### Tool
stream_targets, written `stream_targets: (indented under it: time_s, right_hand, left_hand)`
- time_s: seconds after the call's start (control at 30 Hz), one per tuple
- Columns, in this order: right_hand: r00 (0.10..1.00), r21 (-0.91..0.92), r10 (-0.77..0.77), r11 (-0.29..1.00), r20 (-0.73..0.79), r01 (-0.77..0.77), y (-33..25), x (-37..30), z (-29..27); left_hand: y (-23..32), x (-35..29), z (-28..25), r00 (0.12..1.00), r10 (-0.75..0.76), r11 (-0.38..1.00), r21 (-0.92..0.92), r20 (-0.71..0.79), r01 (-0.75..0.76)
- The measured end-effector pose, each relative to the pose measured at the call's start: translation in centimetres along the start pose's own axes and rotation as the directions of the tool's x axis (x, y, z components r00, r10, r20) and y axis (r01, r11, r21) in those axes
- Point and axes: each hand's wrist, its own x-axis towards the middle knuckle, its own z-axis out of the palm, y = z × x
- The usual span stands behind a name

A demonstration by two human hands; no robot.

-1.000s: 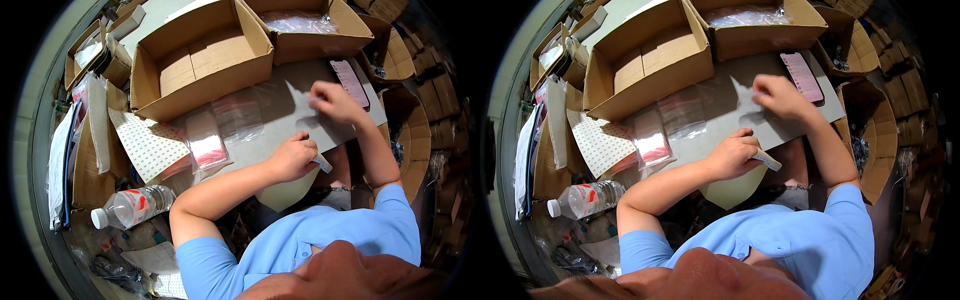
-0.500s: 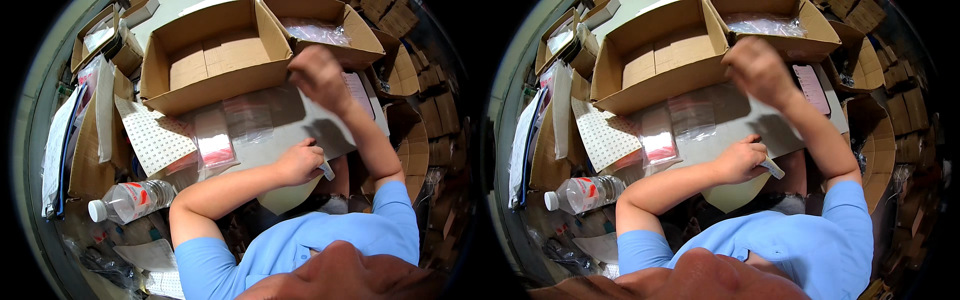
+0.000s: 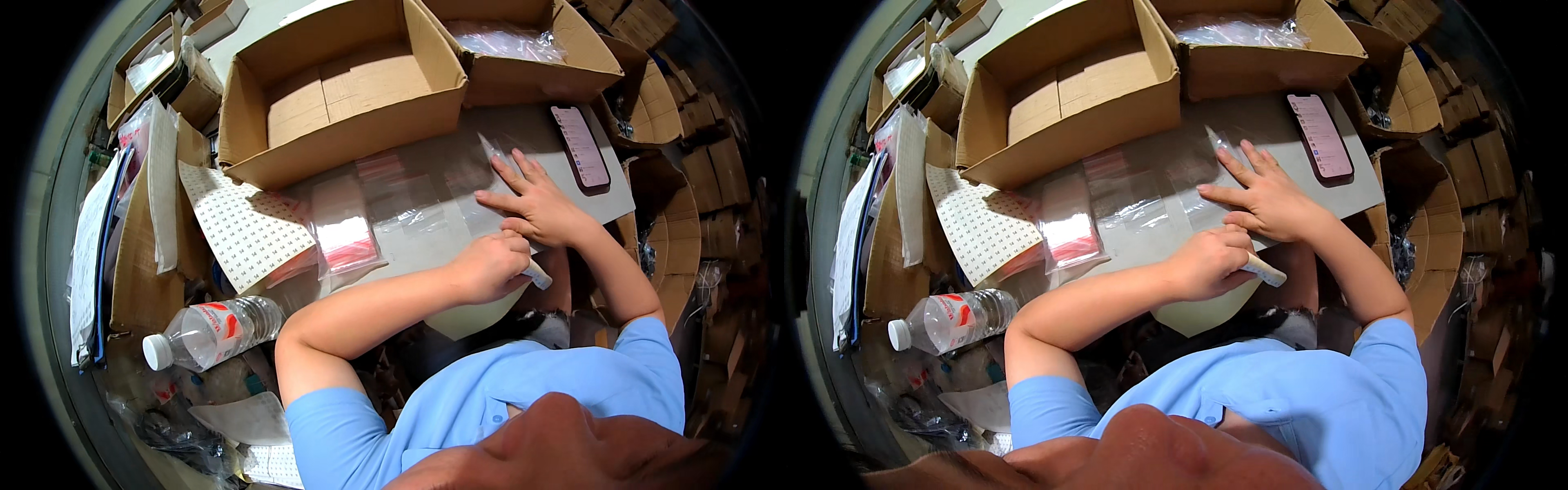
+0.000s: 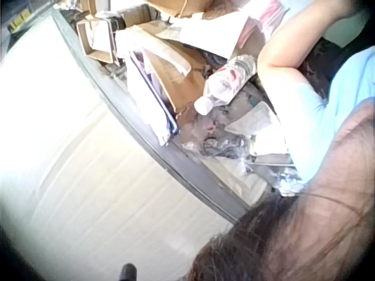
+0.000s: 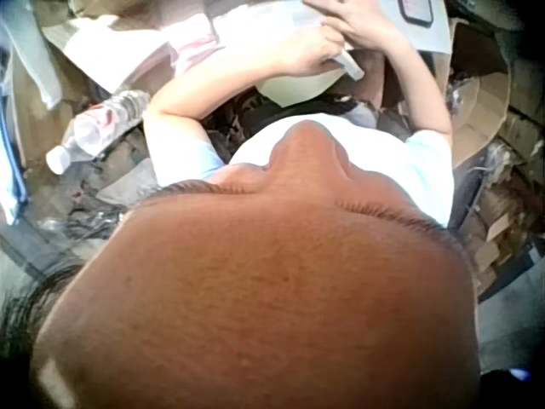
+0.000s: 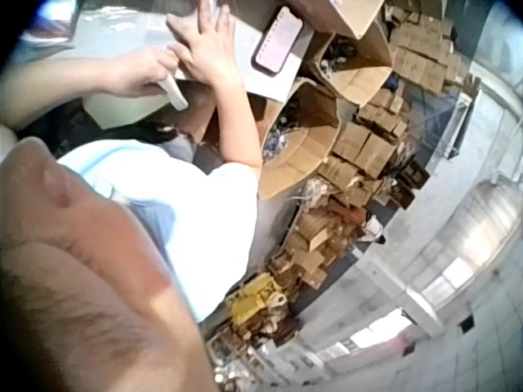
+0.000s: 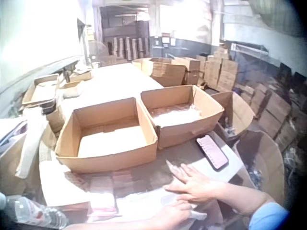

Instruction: The person picks up a small metal part and places it into a small plastic bag, then repeats this for another part and places it into the same bag before set the bag down.

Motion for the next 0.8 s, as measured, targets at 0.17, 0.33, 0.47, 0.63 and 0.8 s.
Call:
stream_targets:
  time_s: [0.17,0.33,0.47,0.63,0.8]
  right_hand:
    - [0.999,0.069,0.01,0.998,-0.042,-0.007,0.8,-2.7,0.0]
    - [0.978,0.244,0.155,0.963,-0.142,-0.117,0.5,-3.8,-0.4]
    - [0.961,0.282,0.174,0.953,-0.215,-0.11,0.2,-4.2,0.0]
    - [0.875,0.458,0.173,0.887,-0.452,0.062,0.2,-4.5,-1.2]
    - [0.951,0.706,0.17,0.705,-0.259,0.066,-2.1,-4.7,-2.3]
  left_hand:
    - [-0.4,0.3,-0.2,0.98,0.059,0.994,-0.08,-0.191,-0.075]
    - [0.2,0.2,-1.0,0.988,-0.121,0.991,0.042,-0.095,0.126]
    - [0.0,0.3,-1.0,0.986,-0.142,0.99,0.012,-0.09,0.143]
    - [-0.1,0.6,-1.1,0.955,-0.173,0.98,-0.135,-0.241,0.143]
    - [-0.4,0.8,-1.0,0.903,-0.289,0.945,-0.247,-0.32,0.215]
